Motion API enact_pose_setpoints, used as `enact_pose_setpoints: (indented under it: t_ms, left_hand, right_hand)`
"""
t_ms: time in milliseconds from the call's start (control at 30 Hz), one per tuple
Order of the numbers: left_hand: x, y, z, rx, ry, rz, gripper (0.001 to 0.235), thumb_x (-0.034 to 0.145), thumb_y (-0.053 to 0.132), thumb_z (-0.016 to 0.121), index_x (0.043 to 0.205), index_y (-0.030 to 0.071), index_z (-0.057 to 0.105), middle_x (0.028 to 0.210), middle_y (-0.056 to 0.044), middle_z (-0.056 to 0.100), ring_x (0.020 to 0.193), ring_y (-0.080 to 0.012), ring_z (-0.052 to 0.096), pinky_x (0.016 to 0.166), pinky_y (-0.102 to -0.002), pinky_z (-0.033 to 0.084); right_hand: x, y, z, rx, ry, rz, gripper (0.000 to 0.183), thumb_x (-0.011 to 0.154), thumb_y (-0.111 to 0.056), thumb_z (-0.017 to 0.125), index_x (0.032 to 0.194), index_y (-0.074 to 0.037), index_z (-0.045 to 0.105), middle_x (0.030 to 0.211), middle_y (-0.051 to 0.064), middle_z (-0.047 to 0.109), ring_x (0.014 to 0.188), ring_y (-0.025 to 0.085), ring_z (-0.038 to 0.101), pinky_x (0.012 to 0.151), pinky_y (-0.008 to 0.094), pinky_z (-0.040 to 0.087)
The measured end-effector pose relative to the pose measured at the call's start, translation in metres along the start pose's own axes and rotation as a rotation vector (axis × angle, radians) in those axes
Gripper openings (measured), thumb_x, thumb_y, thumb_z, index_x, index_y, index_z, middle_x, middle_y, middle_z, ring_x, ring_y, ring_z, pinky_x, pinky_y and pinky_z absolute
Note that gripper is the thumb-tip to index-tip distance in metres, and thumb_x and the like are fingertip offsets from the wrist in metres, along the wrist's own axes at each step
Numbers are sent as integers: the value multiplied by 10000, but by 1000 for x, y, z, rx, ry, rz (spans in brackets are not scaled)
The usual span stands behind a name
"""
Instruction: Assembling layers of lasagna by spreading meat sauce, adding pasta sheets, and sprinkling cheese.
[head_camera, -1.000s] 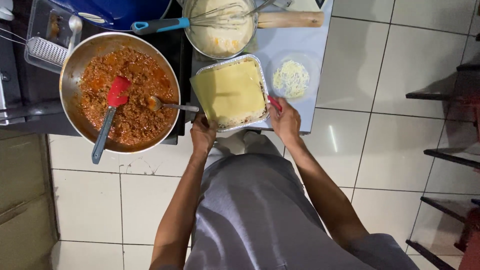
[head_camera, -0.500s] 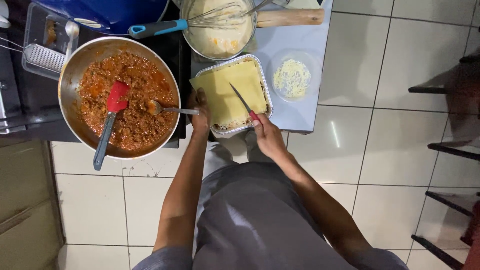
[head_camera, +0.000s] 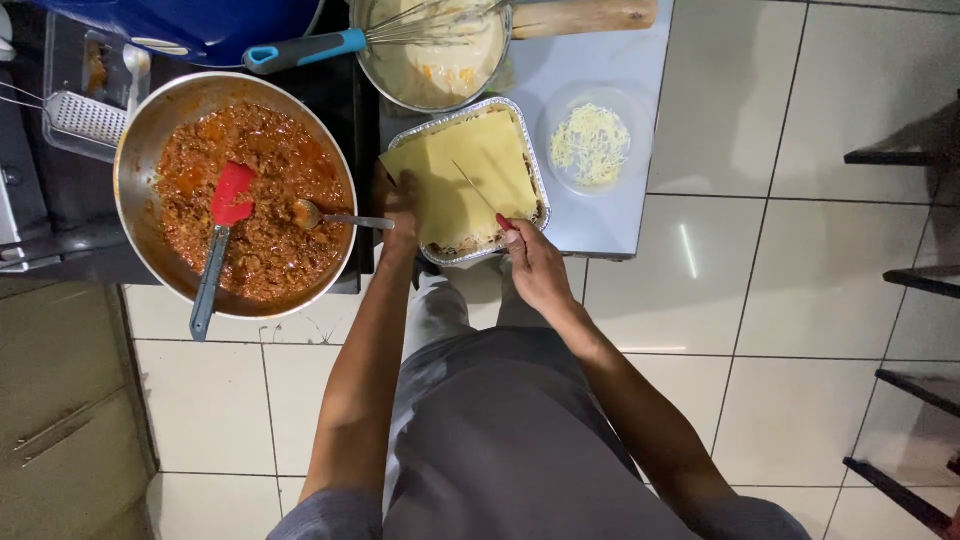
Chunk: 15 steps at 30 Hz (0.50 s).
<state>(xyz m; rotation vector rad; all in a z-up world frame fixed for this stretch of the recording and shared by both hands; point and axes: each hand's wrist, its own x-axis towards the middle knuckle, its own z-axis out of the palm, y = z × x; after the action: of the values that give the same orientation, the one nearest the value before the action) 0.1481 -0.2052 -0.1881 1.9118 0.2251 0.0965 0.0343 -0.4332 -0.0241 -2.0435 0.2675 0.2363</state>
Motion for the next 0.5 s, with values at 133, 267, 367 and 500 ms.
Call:
enact_pose_setpoints:
  t_ms: [133, 267, 367, 500]
  left_hand:
    - [10, -35, 2, 5, -15, -26, 469, 966, 159, 638, 1368, -22, 479, 1240, -216, 626, 1051, -342, 645, 878, -432, 566]
    - [8, 34, -11, 352, -14, -147, 508, 1035, 324, 663, 1379, -7, 488, 1192, -231, 668, 1013, -385, 663, 850, -467, 527]
    - [15, -14, -6, 91, -29, -175, 442, 1026, 310, 612, 1347, 17, 527, 1175, -186, 701, 1016, -337, 699, 892, -453, 547]
    - [20, -45, -8, 107, -36, -32, 400, 1032, 286, 606, 1315, 6, 562, 1170, -183, 717, 1037, -337, 712, 918, -445, 553]
  right_hand:
    - [0, -6, -7, 2, -52, 106, 365, 1098, -356, 415, 1280, -92, 591, 842, 124, 671, 764, 288, 682, 684, 427, 516]
    - [-1, -5, -4, -31, -152, 182, 332, 1101, -337, 401, 1290, -120, 565, 688, 78, 612, 549, 192, 578, 508, 393, 444]
    - [-3, 0, 3, -59, -183, 157, 282, 1101, -299, 415, 1270, -121, 554, 666, 48, 586, 467, 140, 506, 418, 343, 392]
    - [-1, 1, 18, -101, -180, 102, 255, 1107, -252, 424, 1292, -113, 532, 715, 52, 614, 462, 148, 517, 386, 324, 413]
